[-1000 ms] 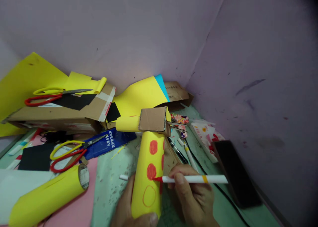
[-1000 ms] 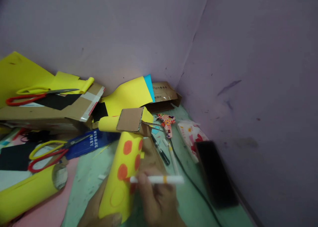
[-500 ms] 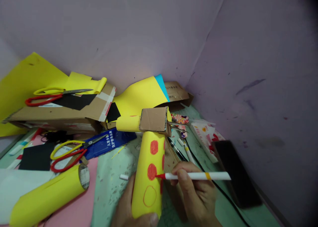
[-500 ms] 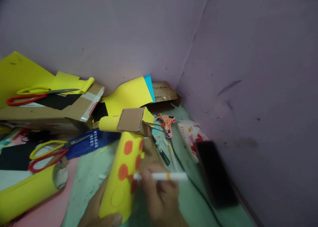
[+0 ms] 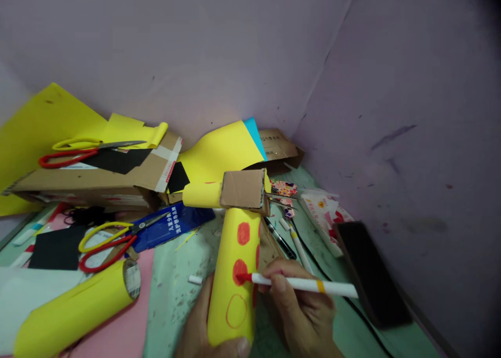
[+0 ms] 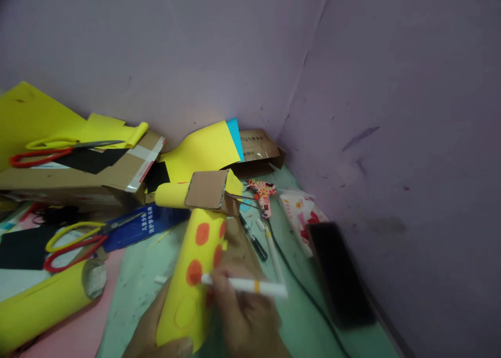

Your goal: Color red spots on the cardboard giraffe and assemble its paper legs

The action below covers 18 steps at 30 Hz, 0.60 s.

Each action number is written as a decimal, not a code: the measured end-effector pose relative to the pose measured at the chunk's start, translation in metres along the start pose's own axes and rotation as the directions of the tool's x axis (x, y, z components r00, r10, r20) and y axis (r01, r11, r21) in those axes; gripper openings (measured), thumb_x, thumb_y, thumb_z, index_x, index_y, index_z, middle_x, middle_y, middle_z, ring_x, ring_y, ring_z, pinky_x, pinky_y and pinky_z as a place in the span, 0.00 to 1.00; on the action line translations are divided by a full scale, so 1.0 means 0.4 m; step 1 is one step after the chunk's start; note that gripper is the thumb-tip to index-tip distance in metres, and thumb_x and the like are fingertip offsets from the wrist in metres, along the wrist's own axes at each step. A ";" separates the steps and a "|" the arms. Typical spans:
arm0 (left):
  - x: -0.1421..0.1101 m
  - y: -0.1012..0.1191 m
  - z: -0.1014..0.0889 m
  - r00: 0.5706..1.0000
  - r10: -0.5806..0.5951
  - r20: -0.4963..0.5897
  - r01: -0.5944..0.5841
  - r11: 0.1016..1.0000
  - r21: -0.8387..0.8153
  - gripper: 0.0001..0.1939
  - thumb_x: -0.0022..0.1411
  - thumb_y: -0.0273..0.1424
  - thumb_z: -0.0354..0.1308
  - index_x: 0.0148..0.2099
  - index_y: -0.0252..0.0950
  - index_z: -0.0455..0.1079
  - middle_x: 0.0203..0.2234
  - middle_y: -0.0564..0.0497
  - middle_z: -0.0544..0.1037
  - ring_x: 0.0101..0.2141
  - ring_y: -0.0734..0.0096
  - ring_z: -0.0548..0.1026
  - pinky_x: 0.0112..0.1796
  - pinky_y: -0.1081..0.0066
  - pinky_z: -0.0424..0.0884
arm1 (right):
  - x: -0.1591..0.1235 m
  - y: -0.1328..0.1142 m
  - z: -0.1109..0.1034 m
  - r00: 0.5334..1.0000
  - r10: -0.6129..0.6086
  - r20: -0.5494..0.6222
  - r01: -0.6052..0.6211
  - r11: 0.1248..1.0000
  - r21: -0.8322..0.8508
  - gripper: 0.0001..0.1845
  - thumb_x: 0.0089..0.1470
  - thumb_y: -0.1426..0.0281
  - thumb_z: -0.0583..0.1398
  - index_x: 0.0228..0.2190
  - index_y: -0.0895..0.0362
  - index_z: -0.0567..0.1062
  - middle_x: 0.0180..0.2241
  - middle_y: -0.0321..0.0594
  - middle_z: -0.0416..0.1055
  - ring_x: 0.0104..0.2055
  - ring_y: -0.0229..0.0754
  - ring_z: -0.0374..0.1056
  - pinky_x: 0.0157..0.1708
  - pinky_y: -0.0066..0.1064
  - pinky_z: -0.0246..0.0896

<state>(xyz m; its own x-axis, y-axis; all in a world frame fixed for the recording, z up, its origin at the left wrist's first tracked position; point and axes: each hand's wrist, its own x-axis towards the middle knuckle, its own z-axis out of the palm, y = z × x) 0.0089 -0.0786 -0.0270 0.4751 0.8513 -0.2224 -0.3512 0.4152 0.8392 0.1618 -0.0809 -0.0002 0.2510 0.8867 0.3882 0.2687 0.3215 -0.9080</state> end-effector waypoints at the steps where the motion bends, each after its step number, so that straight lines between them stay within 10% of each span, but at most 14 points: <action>1: 0.000 0.001 0.002 1.000 0.004 -0.002 -0.004 1.000 -0.004 0.41 0.45 0.43 0.68 0.60 0.39 0.61 0.45 0.43 0.76 0.44 0.47 0.73 0.41 0.59 0.68 | 0.000 0.001 0.000 1.000 0.003 0.006 -0.003 1.000 -0.007 0.15 0.64 0.61 0.55 0.29 0.52 0.77 0.24 0.35 0.72 0.26 0.39 0.68 0.27 0.29 0.61; 18: -0.002 0.009 0.008 1.000 0.007 -0.020 -0.007 1.000 0.002 0.41 0.44 0.44 0.68 0.59 0.39 0.62 0.44 0.43 0.77 0.44 0.47 0.74 0.40 0.60 0.69 | -0.004 0.002 0.004 0.999 0.027 -0.024 -0.027 1.000 0.001 0.14 0.62 0.61 0.57 0.29 0.52 0.78 0.24 0.36 0.73 0.26 0.40 0.69 0.27 0.29 0.64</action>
<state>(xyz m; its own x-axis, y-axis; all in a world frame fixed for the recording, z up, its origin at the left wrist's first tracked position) 0.0097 -0.0787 -0.0221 0.4564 0.8605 -0.2263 -0.3528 0.4085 0.8418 0.1600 -0.0816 -0.0019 0.2803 0.8869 0.3671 0.2604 0.2978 -0.9184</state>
